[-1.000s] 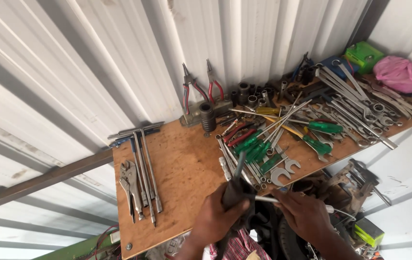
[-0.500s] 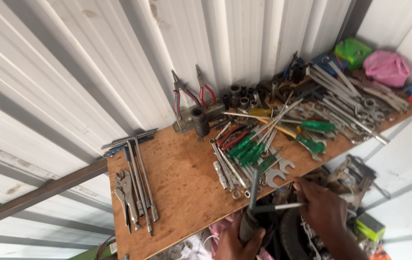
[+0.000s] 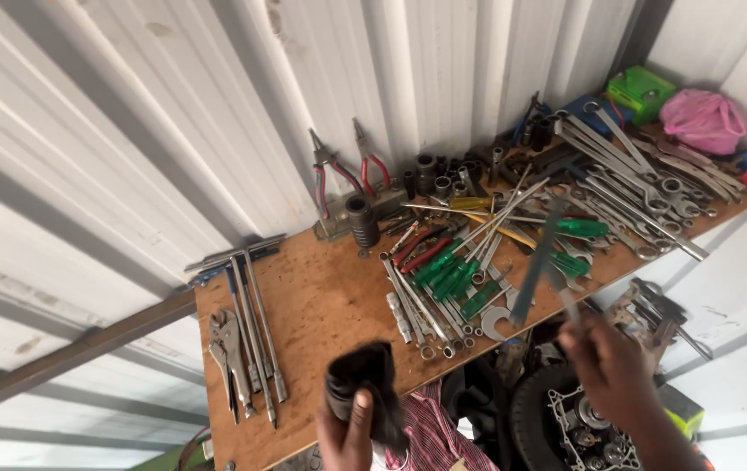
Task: The person picks up wrenches, pliers, screwdrivers, and T-handle socket tools from a cluttered wooden board and from below it, then arranges them in neat rows on the board, grouping the screwdrivers together at the end.
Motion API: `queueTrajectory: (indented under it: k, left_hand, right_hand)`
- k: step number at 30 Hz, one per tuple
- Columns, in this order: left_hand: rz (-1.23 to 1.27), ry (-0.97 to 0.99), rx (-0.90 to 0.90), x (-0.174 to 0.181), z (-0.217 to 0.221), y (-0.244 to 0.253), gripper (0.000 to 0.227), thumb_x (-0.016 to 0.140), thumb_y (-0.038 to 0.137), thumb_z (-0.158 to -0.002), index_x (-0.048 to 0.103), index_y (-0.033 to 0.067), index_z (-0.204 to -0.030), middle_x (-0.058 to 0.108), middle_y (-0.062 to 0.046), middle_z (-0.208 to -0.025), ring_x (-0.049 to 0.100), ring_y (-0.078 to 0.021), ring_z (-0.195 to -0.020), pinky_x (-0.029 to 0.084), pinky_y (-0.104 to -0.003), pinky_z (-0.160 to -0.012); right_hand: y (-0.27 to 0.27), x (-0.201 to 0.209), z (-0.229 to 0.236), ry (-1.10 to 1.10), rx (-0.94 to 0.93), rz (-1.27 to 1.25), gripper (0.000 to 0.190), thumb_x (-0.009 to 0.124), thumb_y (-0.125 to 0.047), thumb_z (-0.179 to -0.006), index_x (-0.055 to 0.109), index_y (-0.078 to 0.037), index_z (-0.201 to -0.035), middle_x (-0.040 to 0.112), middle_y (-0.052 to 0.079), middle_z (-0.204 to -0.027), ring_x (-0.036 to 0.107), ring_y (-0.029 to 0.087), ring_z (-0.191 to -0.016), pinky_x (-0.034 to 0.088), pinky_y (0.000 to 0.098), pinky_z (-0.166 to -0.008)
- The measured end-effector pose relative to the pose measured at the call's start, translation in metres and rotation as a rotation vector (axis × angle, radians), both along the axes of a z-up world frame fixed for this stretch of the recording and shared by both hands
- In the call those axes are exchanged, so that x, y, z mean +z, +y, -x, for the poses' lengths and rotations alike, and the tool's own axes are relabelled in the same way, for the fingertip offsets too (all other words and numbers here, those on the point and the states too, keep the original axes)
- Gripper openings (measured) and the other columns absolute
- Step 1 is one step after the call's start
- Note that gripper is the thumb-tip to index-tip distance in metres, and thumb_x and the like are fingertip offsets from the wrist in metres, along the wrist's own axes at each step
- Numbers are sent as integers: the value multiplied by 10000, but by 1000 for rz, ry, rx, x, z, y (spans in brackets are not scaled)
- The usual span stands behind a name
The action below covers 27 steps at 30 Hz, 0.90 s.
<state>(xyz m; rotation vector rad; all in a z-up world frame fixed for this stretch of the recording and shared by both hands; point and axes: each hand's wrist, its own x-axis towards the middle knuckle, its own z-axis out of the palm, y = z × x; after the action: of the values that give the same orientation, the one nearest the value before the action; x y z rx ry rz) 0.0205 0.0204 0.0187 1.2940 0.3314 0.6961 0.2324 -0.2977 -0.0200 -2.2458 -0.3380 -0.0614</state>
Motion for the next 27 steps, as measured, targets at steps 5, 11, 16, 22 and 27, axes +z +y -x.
queueTrajectory:
  k: [5,11,16,22,27]
  left_hand:
    - [-384,-98,-77,68,-6,2,685,681,342,-967,433,-44,-1476,707,-194,-1271,761,-244,-945,619,-371,-841]
    - [-1249,75,-77,125,-38,-17,636,843,359,-807,573,60,-1300,734,-175,-1097,746,-358,-981,570,-443,-852]
    - [-770,628,-459,119,-37,-20,472,812,366,-869,671,88,-1224,737,-148,-860,726,-270,-817,547,-351,-749]
    - [0,222,-766,77,-31,-4,388,745,146,-939,599,14,-1273,692,-27,-1001,639,-128,-925,543,-311,-835]
    - [-455,559,-536,28,-6,23,406,785,175,-913,667,16,-1268,758,-77,-1012,680,-139,-951,554,-321,-883]
  right_hand:
    - [39,45,44,105,307,-102,183,641,-230,-964,718,-81,-1034,637,63,-633,596,180,-524,473,362,-514]
    - [55,44,67,91,530,-81,247,618,-191,-942,737,-59,-1114,706,72,-703,648,201,-536,496,375,-525]
    - [49,38,68,101,527,-96,195,643,-213,-956,729,-38,-960,697,114,-661,678,240,-563,502,388,-556]
    - [42,32,75,63,521,-98,225,701,-254,-929,757,-40,-966,723,115,-696,690,235,-590,520,397,-553]
    - [3,-8,42,-206,375,-265,319,576,-348,-1079,756,-85,-1066,754,6,-829,709,110,-688,539,320,-585]
